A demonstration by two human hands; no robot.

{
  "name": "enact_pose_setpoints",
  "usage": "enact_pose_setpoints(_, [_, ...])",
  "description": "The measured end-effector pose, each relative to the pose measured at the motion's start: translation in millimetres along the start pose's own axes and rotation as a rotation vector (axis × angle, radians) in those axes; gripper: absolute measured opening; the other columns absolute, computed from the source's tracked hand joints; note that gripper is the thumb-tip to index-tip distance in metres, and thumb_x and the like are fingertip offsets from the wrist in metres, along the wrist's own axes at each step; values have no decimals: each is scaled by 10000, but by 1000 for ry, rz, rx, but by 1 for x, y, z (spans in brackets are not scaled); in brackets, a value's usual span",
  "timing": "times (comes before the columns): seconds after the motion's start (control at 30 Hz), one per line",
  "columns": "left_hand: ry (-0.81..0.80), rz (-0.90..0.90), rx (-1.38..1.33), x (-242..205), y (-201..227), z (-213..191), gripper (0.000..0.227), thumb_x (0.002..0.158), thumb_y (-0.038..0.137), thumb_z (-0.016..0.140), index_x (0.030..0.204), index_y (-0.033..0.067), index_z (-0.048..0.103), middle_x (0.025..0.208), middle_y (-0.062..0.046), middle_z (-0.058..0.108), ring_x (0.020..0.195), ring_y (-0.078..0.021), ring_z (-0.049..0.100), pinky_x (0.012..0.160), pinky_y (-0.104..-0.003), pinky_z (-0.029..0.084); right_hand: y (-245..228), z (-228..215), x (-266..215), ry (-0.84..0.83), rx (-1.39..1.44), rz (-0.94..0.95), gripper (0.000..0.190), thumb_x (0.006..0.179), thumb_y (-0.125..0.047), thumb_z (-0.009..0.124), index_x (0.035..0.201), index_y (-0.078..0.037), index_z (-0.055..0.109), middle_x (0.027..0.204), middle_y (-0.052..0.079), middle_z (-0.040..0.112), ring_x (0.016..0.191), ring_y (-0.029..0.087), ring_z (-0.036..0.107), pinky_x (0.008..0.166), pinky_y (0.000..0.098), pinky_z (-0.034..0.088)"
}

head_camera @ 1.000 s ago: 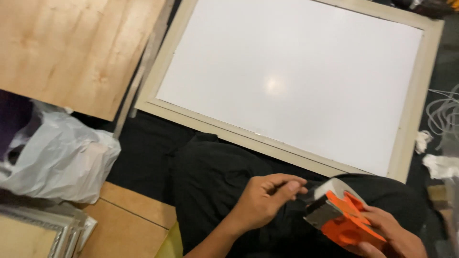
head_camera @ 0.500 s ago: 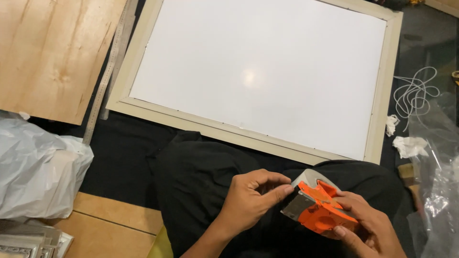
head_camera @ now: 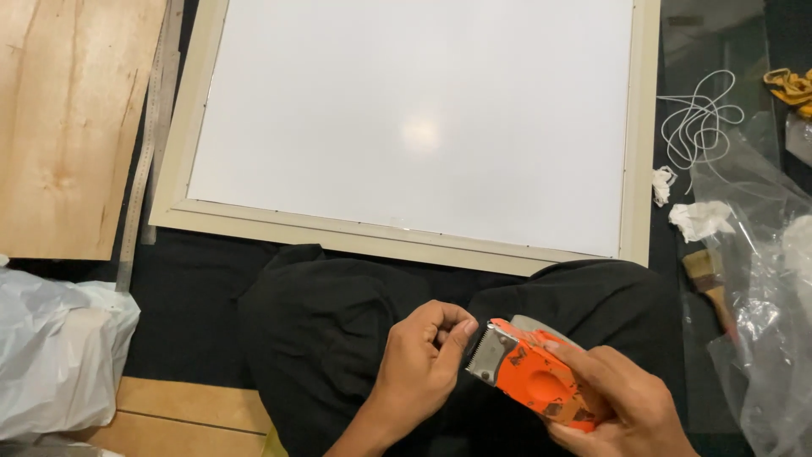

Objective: Taping a white plastic sheet to the back of a wooden frame using a handheld tape dispenser.

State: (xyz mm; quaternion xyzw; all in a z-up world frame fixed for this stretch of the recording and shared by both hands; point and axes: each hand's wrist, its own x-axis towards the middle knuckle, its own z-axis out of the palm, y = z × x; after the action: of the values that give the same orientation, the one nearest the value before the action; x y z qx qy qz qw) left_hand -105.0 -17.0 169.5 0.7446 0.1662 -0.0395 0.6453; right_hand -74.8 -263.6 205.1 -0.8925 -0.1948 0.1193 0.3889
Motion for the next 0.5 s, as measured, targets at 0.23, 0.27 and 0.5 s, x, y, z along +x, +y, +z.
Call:
enact_pose_setpoints(0.23, [-88,-126,3,4,8,1,184,961,269,647,876,125,724,629,64,577,514,-47,442,486,-250,382,3,-8,-2,23,-67,-107,646,644,-144,812,1278,-125,689,673,9,634,517,106,542,524,230,426])
enact_pose_setpoints(0.27, [-85,-154,-3,6,7,2,196,946,298,662,876,133,742,688,61,630,568,-49,503,516,-244,422,3,-7,-1,59,-113,-149,623,637,-124,780,1254,-118,689,667,7,625,516,109,528,512,226,427])
enact_pose_setpoints(0.5, [-64,-158,-91,4,2,4,87,908,187,745,876,110,769,695,70,635,616,-31,500,563,-212,460,17,-7,-7,9,-229,-116,658,649,-261,808,1294,-225,683,783,-2,703,586,116,621,540,256,498])
